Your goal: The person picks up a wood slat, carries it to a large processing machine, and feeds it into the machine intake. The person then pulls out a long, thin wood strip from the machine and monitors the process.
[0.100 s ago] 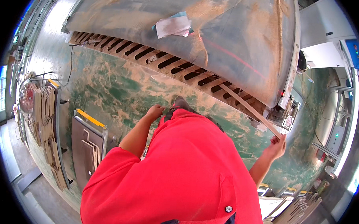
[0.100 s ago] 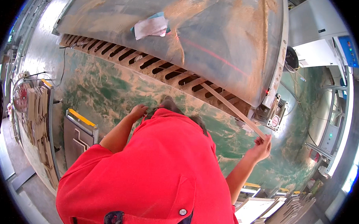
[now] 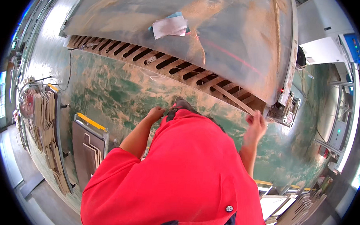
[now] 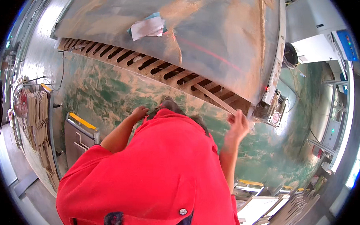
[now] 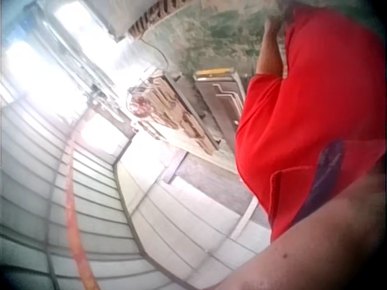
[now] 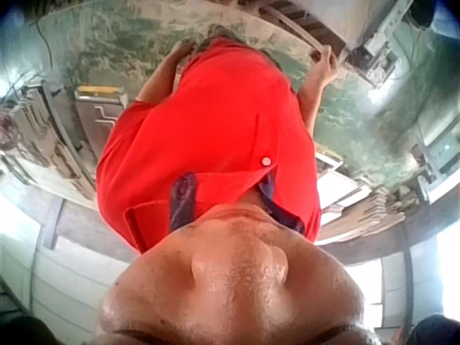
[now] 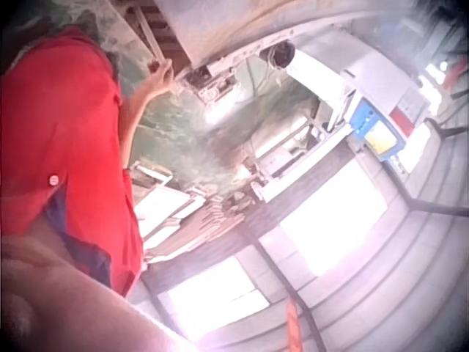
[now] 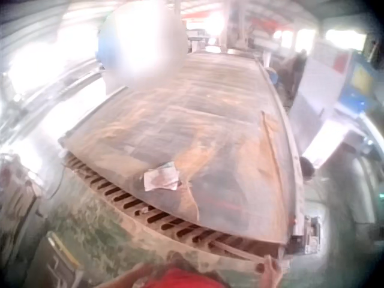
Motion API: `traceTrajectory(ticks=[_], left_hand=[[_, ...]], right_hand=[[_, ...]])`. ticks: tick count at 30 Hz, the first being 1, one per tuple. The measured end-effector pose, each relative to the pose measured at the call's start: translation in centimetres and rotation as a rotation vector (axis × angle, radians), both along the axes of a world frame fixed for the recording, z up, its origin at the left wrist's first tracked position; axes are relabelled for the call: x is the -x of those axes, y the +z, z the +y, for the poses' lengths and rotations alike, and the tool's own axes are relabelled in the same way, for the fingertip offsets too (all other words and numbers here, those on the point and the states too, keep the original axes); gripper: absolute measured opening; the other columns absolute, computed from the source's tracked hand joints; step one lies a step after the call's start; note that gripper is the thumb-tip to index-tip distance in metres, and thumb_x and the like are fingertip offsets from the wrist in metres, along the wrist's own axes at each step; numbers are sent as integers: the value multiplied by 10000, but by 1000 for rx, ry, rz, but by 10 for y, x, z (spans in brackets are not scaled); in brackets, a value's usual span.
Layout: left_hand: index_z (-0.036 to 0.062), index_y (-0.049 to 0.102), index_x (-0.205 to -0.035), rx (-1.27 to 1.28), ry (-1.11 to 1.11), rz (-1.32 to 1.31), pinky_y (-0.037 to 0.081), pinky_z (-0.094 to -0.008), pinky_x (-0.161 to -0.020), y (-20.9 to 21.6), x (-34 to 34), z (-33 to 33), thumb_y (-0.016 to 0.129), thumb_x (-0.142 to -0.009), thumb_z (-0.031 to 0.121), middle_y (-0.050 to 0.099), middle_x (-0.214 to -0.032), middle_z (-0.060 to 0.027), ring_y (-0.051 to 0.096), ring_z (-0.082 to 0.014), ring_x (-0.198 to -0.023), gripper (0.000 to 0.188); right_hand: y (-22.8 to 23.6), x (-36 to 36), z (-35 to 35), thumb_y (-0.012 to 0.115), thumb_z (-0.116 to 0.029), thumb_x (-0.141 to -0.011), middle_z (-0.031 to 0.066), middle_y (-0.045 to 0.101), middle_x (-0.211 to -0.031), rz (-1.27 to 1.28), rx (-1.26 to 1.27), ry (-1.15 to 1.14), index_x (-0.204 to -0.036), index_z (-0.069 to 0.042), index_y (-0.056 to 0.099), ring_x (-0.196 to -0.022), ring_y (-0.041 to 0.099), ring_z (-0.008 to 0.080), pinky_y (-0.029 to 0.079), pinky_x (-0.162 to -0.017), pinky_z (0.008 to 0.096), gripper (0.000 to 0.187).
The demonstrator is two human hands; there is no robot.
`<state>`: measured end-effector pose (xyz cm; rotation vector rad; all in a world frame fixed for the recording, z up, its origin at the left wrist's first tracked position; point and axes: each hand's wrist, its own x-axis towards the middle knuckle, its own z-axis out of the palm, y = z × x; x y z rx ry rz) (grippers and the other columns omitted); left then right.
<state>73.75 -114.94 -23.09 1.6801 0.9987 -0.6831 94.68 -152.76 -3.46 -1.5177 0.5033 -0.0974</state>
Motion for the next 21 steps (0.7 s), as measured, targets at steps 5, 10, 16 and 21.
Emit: traceTrajectory(ticks=[5, 10, 16, 21], left_hand=[[3, 610, -923, 50, 54, -11, 466, -319, -550, -1, -8, -1, 534, -864, 317, 636, -751, -102, 585, -195, -607, 329], [11, 615, -898, 26, -68, -1, 461, -331, -544, -4, -17, -3, 518, -867, 341, 637, -741, -97, 584, -193, -604, 346], [20, 611, -880, -6, -133, -59, 459, -330, -540, -13, -17, -8, 525, -856, 343, 637, -740, -95, 587, -192, -606, 336], [16, 601, -892, 48, -29, -36, 461, -317, -536, -8, -20, -2, 531, -856, 335, 636, -749, -101, 588, -188, -604, 328]], right_hand=[[7, -8, -85, 580, -155, -869, 37, 567, -634, -103, 142, -142, -797, -13, 625, -544, 509, 110, 404, -509, 239, 165], [149, 1, -212, 552, -264, -897, 17, 490, -623, -331, 485, -513, -829, -36, 614, -541, 406, 117, 289, -483, 261, 246], [224, -25, -147, 585, -206, -857, 39, 553, -695, -588, 814, -568, -934, 39, 645, -536, 427, 106, 315, -483, 246, 264], [133, -40, -57, 604, -191, -857, 9, 486, -546, -303, 503, -275, -792, -26, 643, -492, 432, 92, 322, -456, 253, 181]])
